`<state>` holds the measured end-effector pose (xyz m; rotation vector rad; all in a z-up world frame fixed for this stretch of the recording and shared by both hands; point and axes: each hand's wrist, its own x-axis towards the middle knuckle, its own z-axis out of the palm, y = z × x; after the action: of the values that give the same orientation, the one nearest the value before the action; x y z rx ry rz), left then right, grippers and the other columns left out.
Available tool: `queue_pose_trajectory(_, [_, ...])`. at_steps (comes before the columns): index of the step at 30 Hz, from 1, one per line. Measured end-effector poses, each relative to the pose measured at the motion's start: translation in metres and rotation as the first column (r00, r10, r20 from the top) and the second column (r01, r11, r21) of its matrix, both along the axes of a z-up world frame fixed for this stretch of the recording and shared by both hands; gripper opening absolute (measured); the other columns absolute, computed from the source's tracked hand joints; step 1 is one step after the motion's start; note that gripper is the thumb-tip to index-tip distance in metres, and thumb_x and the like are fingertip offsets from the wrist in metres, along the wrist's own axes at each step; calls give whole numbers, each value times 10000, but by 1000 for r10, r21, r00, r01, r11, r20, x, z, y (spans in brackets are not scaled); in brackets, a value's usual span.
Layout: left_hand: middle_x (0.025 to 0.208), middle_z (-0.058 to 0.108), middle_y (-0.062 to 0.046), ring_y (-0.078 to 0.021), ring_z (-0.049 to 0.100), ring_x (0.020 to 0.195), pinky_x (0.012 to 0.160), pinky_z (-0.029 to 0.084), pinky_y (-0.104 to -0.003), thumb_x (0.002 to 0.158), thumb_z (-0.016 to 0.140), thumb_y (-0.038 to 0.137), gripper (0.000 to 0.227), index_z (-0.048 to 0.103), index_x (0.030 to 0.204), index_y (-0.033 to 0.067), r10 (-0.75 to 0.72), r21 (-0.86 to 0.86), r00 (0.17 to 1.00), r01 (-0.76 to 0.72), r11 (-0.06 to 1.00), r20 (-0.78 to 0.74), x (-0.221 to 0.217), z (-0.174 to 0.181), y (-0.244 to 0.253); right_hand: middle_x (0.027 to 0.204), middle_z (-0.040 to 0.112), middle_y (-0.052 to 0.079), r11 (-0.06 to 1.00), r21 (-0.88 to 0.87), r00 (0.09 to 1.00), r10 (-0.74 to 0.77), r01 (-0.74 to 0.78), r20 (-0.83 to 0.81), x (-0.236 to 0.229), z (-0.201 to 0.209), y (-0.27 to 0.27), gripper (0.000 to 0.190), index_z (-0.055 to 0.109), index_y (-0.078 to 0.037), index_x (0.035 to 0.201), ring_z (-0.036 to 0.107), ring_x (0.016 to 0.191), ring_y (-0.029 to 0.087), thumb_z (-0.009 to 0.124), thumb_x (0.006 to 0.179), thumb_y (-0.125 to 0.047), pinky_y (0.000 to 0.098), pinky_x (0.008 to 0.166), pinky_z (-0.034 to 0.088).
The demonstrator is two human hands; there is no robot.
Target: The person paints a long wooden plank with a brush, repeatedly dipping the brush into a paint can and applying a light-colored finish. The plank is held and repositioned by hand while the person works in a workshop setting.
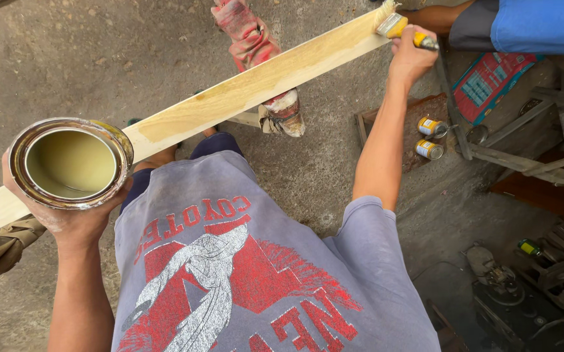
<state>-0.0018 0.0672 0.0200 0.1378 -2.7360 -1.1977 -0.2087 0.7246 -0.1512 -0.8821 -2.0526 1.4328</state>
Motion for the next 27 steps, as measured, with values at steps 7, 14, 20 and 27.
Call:
queue_pose_trajectory(7, [1487,472,-107,-246,530,1382,1231,430,-370,788,1000,311,1221,162,1645,74,19,108,999,-23,994,34,5,-9,-3,992,762,159,936,348,996,80,-60,-45,41,22,20,130,691,14,1039,715,861,237,750,937,-41,385,780,574])
queue_pose_trajectory(14, [1484,463,-100,-234,519,1380,1220,424,-367,782,993,338,1206,178,1637,91,-17,97,1000,15,995,21,8,-15,-7,1093,759,134,762,469,893,413,-446,179,82,58,-126,130,699,-32,1084,717,1072,268,737,960,-22,432,984,540])
queue_pose_trajectory(20, [1515,463,-96,-228,497,1388,1222,406,-363,789,1002,346,1223,172,1648,87,33,146,999,-37,989,34,20,-17,-10,1070,774,138,732,287,785,590,-618,186,116,74,-180,164,736,-34,1095,750,1029,266,764,933,-34,421,920,591])
queue_pose_trajectory(27, [1483,477,-95,-227,535,1375,1221,437,-357,782,1010,320,1224,167,1637,82,57,100,998,-57,993,2,35,-13,-22,1027,746,142,652,427,767,614,-626,187,129,67,-249,107,703,-29,1023,739,973,282,735,926,-57,408,879,585])
